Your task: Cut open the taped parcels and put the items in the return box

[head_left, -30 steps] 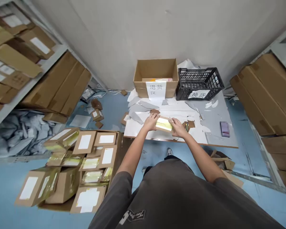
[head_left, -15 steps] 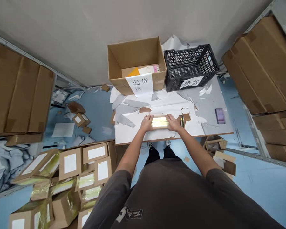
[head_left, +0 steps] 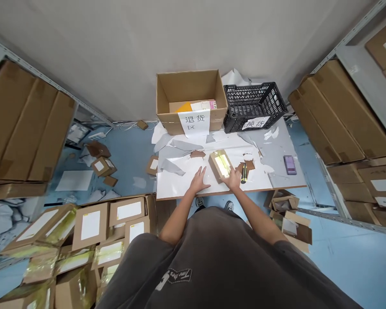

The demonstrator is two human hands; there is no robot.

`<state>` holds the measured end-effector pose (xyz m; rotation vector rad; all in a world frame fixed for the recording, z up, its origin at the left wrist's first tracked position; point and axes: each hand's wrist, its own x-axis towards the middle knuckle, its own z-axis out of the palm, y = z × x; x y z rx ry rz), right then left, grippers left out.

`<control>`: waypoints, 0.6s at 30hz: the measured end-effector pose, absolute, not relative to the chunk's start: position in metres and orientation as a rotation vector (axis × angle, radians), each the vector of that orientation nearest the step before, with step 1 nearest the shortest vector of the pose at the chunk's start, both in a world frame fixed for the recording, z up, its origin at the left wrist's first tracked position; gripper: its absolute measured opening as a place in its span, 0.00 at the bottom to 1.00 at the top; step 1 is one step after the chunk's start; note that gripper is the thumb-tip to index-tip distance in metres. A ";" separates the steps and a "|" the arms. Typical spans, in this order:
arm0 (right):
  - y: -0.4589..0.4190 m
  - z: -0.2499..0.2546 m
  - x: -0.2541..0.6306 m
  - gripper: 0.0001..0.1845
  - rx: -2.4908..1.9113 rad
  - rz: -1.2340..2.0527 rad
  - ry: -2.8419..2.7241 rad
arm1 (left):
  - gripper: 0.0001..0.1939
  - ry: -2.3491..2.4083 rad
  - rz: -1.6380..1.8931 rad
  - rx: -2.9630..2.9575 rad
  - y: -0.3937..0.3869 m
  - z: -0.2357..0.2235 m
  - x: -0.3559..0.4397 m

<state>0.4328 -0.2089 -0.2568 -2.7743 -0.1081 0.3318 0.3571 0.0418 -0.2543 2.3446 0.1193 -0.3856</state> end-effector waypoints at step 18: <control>-0.265 -0.258 0.450 0.41 -2.469 0.674 -0.734 | 0.47 0.143 -0.252 2.112 -0.030 -0.274 0.367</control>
